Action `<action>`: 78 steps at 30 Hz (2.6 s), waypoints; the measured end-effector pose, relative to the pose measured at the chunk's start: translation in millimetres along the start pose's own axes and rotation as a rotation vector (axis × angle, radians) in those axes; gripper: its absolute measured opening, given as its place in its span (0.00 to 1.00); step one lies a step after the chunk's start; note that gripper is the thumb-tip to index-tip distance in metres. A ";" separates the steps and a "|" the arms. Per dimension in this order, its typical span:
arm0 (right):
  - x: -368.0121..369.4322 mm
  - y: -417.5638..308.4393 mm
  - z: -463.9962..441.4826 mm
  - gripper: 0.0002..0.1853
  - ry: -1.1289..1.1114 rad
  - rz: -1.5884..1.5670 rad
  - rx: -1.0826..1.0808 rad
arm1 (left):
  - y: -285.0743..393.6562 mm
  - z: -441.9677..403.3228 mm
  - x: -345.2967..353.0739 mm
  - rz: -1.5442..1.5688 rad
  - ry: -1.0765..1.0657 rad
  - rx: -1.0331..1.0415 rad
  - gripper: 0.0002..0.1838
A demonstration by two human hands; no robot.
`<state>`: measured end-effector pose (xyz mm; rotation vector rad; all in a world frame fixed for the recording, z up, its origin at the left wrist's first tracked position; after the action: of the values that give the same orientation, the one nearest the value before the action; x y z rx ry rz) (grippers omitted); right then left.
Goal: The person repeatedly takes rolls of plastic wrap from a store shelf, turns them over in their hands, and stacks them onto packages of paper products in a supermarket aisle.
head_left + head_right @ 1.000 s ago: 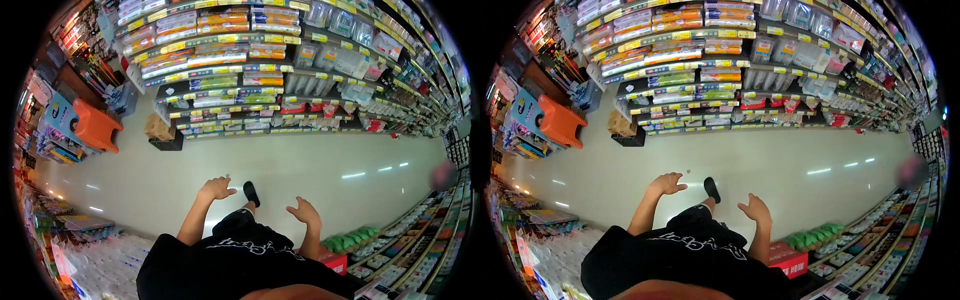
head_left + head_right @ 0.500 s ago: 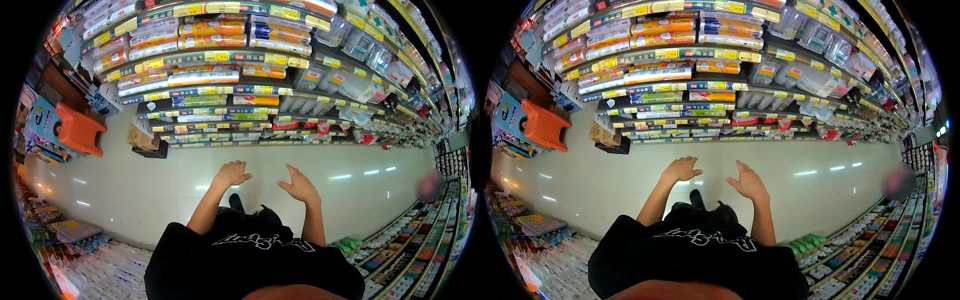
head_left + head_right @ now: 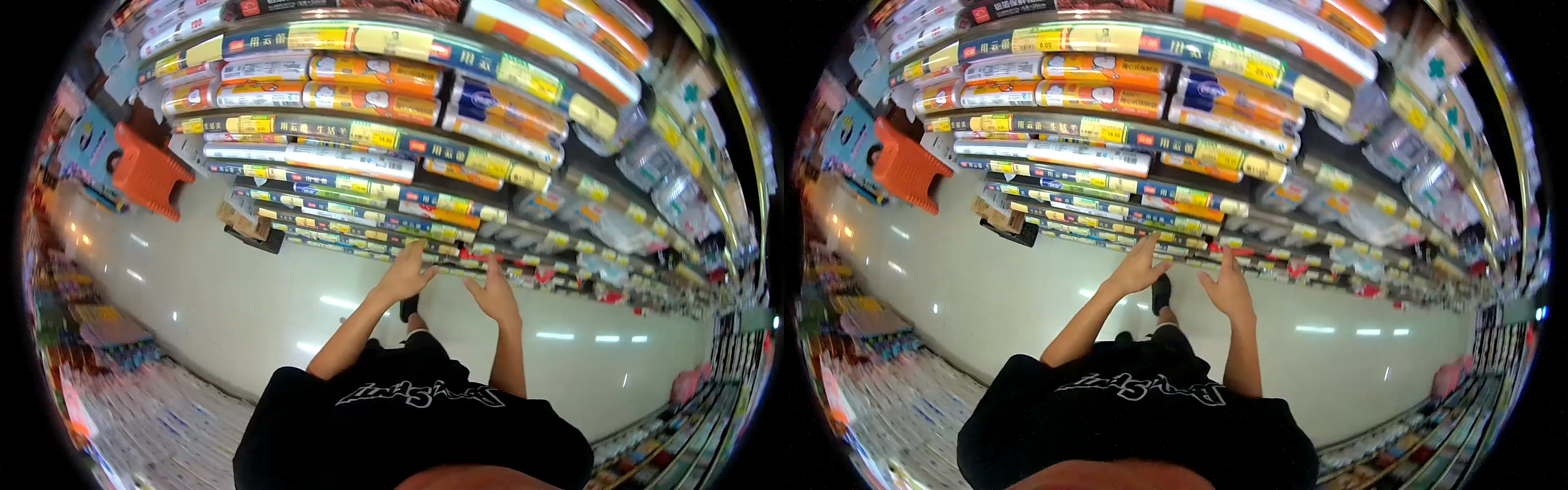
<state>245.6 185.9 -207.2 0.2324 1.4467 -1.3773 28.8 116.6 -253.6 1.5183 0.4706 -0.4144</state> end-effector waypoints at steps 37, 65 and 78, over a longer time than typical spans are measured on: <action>-37.2 -18.6 -114.1 0.42 0.484 -0.622 -0.240 | 74.3 -73.2 -46.9 0.222 0.582 -0.141 0.41; 335.2 -304.3 392.9 0.58 -1.211 -0.567 -0.977 | 106.6 616.3 88.8 0.046 2.442 -0.754 0.52; 503.1 -463.6 517.2 0.42 -1.219 -0.407 -0.981 | 90.9 862.6 9.0 -0.178 2.323 -0.716 0.45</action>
<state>-23.1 -628.3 -188.5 -1.3552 0.9102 -0.6475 115.9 -743.7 -184.8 0.5425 2.1527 1.5279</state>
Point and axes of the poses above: each hand's wrist, its own z-axis away from the middle knuckle, its own x-axis out of the palm, y = z × x, the point moved 4 cm from there along -z, towards the middle knuckle, and after that the axes turned 6 degrees about -y, right-handed, at the moved point
